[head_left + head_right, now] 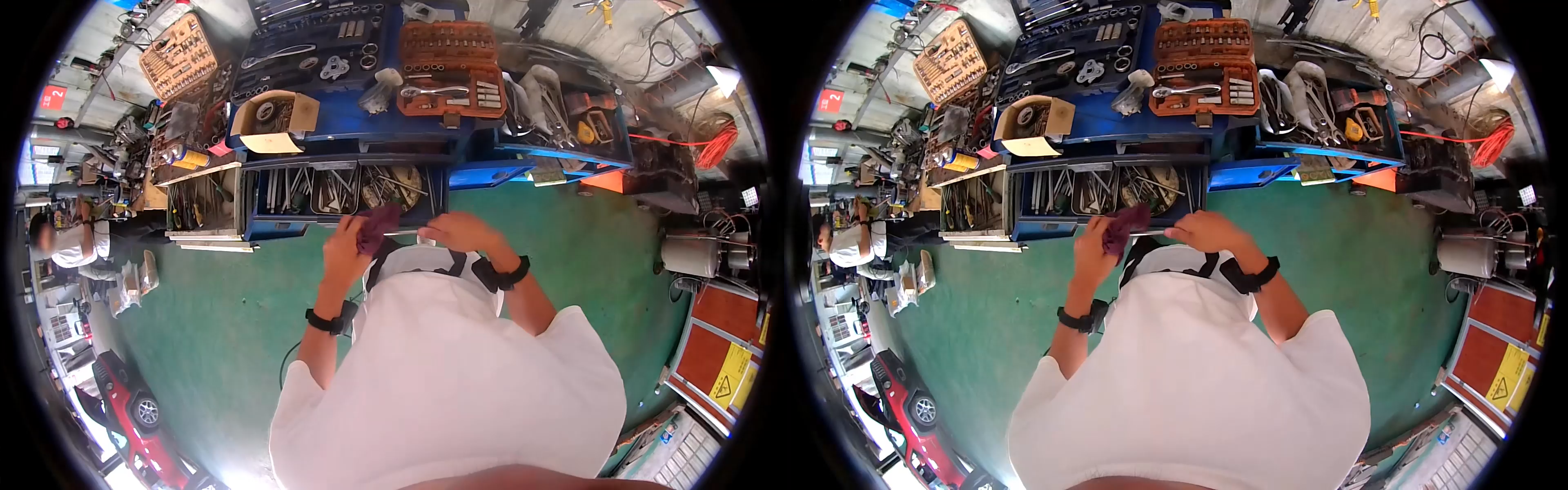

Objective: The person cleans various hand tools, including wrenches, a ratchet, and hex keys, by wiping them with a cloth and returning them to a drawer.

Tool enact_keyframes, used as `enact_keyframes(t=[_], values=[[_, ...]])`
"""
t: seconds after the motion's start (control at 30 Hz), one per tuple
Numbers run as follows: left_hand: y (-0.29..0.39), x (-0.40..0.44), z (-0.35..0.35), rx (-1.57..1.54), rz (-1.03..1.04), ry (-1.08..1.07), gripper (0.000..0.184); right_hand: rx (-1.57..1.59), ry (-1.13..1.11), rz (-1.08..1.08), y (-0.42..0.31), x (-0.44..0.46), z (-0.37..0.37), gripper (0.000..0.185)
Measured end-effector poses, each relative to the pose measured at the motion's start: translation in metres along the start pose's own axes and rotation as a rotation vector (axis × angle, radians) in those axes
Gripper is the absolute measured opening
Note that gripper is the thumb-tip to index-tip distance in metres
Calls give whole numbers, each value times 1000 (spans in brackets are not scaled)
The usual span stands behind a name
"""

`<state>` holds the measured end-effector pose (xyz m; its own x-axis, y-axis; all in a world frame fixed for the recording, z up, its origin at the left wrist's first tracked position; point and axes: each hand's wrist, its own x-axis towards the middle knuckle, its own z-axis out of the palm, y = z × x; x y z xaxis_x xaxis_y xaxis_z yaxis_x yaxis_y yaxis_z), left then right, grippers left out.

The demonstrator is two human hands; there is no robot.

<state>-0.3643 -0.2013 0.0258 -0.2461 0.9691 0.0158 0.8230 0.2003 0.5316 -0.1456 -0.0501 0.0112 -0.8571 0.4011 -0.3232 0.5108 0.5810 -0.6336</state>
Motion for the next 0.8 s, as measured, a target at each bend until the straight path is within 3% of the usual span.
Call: enact_keyframes(t=[0.07,0.23,0.3,0.33,0.4,0.43,0.53,0.57,0.63,0.8], values=[[0,4,-7,1,-46,113,28,352,-126,-75,9,12,10,58],[-23,1,-14,45,-30,208,29,362,-102,-63,0,37,29,62],[-37,-3,-10,-75,-20,435,27,301,-111,-48,9,43,34,61],[-45,-3,-13,-78,-19,426,27,218,-19,-12,22,42,44,59],[-61,-5,-20,-473,-408,534,26,218,5,131,51,34,55,58],[-64,-5,-23,-475,-414,534,26,207,25,261,62,32,56,58],[-73,-9,-27,-488,-693,233,27,308,112,418,76,25,63,57],[-84,-12,-19,-488,-697,225,27,311,107,425,82,25,69,57],[-95,-12,-8,-215,-387,176,28,473,171,556,92,29,77,57],[-94,-1,-19,-369,-448,54,30,304,265,679,94,47,86,57]])
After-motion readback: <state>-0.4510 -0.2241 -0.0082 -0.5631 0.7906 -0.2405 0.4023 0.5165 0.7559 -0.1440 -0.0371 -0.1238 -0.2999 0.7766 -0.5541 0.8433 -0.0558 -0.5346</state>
